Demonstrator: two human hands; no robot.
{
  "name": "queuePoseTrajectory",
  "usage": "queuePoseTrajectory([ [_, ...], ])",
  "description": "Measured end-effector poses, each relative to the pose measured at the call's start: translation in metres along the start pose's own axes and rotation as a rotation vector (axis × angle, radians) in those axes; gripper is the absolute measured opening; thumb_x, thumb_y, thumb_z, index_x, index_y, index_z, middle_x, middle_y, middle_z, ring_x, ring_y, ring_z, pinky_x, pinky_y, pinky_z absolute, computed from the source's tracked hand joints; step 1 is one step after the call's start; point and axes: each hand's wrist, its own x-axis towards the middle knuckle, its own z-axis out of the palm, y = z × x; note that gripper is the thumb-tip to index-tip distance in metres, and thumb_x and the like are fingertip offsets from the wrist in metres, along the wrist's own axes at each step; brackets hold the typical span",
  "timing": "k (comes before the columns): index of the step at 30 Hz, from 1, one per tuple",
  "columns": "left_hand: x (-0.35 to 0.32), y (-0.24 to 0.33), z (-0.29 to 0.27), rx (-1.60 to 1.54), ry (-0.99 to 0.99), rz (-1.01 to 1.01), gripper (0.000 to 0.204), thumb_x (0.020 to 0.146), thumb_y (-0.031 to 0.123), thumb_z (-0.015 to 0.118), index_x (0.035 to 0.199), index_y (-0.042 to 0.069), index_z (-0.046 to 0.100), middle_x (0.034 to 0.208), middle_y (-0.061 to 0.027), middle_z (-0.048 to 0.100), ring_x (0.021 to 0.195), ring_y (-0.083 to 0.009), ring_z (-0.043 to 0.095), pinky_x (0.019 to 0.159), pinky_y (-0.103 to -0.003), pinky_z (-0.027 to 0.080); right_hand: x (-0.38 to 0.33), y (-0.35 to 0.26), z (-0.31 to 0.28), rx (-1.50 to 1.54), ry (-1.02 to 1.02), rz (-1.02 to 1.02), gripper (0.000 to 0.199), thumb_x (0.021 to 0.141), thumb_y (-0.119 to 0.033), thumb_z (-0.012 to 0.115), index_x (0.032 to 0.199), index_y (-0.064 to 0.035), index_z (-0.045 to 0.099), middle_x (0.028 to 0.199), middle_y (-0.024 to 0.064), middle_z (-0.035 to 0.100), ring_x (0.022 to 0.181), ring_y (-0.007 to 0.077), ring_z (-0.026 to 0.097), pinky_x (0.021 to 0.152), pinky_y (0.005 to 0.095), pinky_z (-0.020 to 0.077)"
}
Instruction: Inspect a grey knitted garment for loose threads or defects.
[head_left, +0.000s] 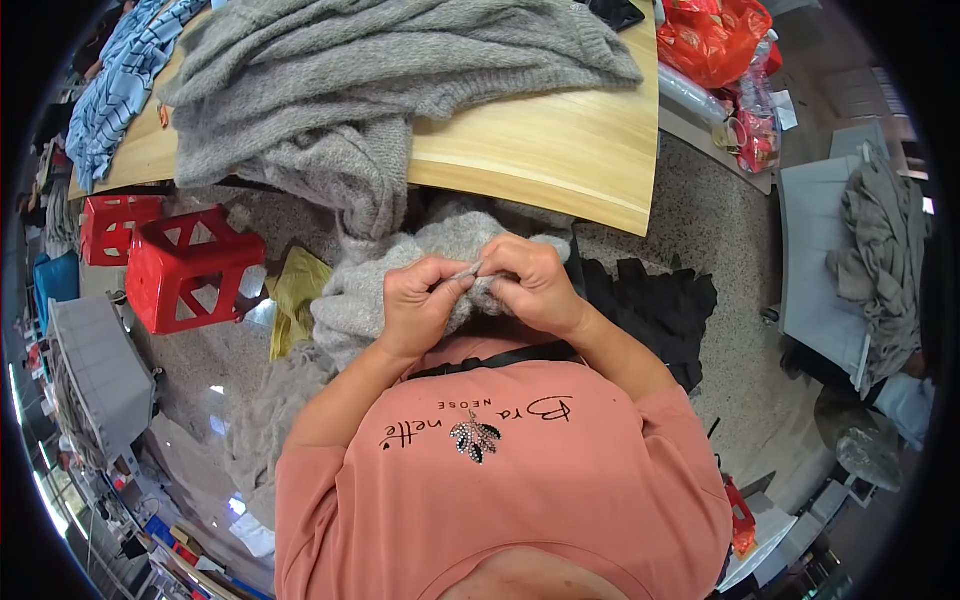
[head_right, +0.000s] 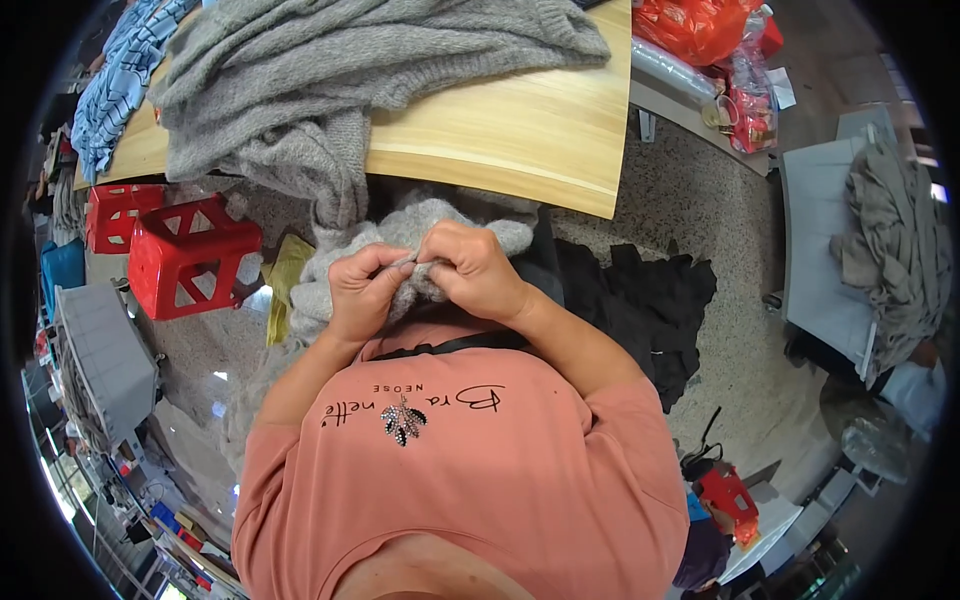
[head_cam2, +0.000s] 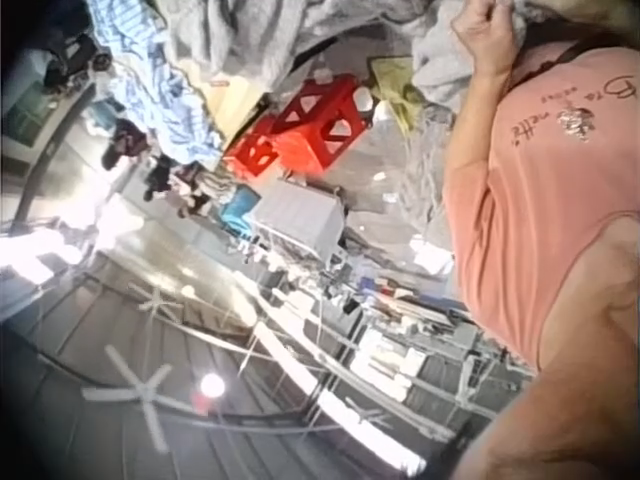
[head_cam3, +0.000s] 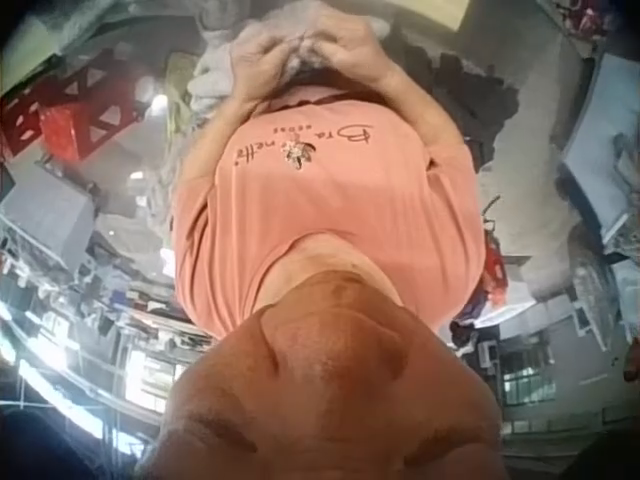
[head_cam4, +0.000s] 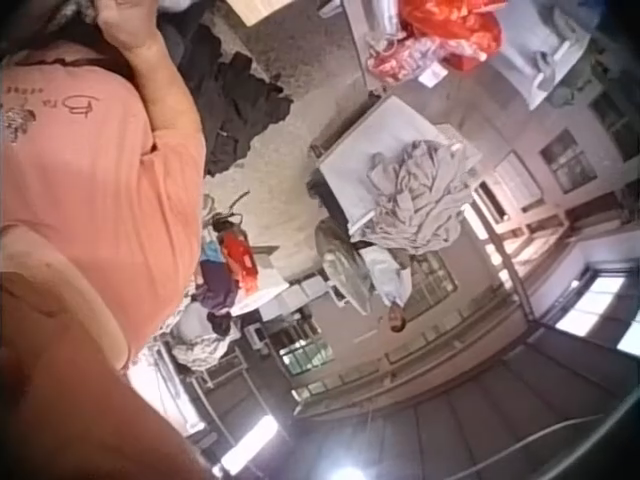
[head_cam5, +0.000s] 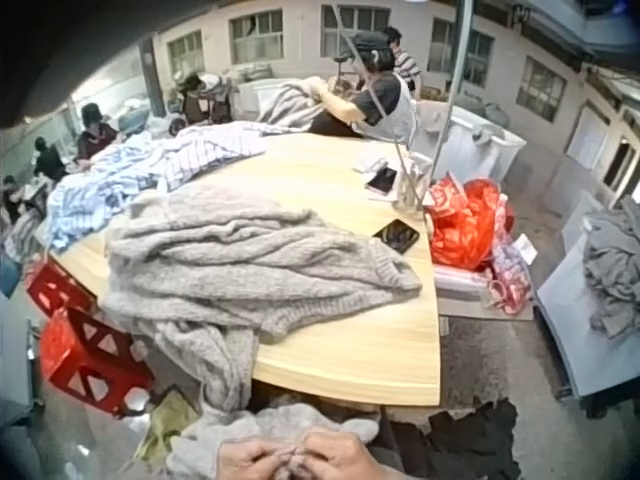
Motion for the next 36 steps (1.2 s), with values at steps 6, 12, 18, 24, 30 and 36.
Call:
queuePoseTrajectory([
  [6,0.007,-0.001,-0.001,0.214,0.016,0.237,0.012,0.067,-0.006,0.062,0.076,0.001,0.063,0.067,-0.0097,0.059,0.059,-0.0171,0.058,0.052,-0.024,0.044,0.006,0.001,0.000,0.075,0.050,0.203,0.013,0.067,0.002,0.054,0.080,0.0007,0.055,0.075,0.0101,0.055,0.063,0.0151,0.053,0.055,0.0267,0.0412],
  [12,0.007,-0.006,0.003,0.428,0.073,0.502,0.015,0.066,-0.010,0.061,0.079,0.000,0.061,0.068,-0.0113,0.059,0.060,-0.0219,0.058,0.052,-0.027,0.046,-0.001,0.000,0.006,-0.051,0.032,0.294,0.008,0.067,-0.004,0.054,0.075,0.0003,0.053,0.065,0.0162,0.053,0.057,0.0316,0.053,0.051,0.0344,0.0419],
  [18,0.006,0.001,0.005,0.496,0.153,0.653,0.018,0.067,-0.010,0.059,0.083,-0.001,0.059,0.067,-0.0128,0.057,0.054,-0.0234,0.056,0.047,-0.028,0.045,0.000,-0.009,0.016,-0.171,0.265,0.085,0.011,0.065,0.005,0.052,0.074,0.0001,0.055,0.062,0.0147,0.050,0.052,0.0270,0.051,0.048,0.0312,0.0397],
  [24,0.004,0.000,0.006,0.527,0.193,0.715,0.023,0.067,-0.009,0.060,0.088,-0.001,0.057,0.067,-0.0124,0.057,0.052,-0.0228,0.055,0.045,-0.028,0.043,0.006,-0.006,0.008,-0.293,0.177,0.024,0.011,0.063,0.002,0.053,0.073,-0.0016,0.053,0.065,0.0139,0.053,0.052,0.0305,0.050,0.047,0.0347,0.0406],
  [30,0.002,0.009,-0.001,0.552,0.117,0.942,0.030,0.059,-0.007,0.055,0.089,-0.002,0.057,0.070,-0.0109,0.057,0.052,-0.0194,0.053,0.044,-0.027,0.042,0.008,-0.025,-0.007,0.093,0.067,-0.017,0.015,0.065,0.006,0.051,0.078,0.0020,0.056,0.060,0.0098,0.051,0.049,0.0203,0.050,0.046,0.0280,0.0380],
  [36,0.001,0.007,0.002,0.581,0.135,0.886,0.030,0.060,-0.008,0.057,0.089,-0.003,0.057,0.070,-0.0109,0.056,0.052,-0.0190,0.053,0.043,-0.026,0.042,0.007,-0.025,0.003,-0.138,0.153,-0.033,0.015,0.061,0.007,0.054,0.075,0.0015,0.055,0.059,0.0110,0.049,0.047,0.0245,0.048,0.043,0.0302,0.0368],
])
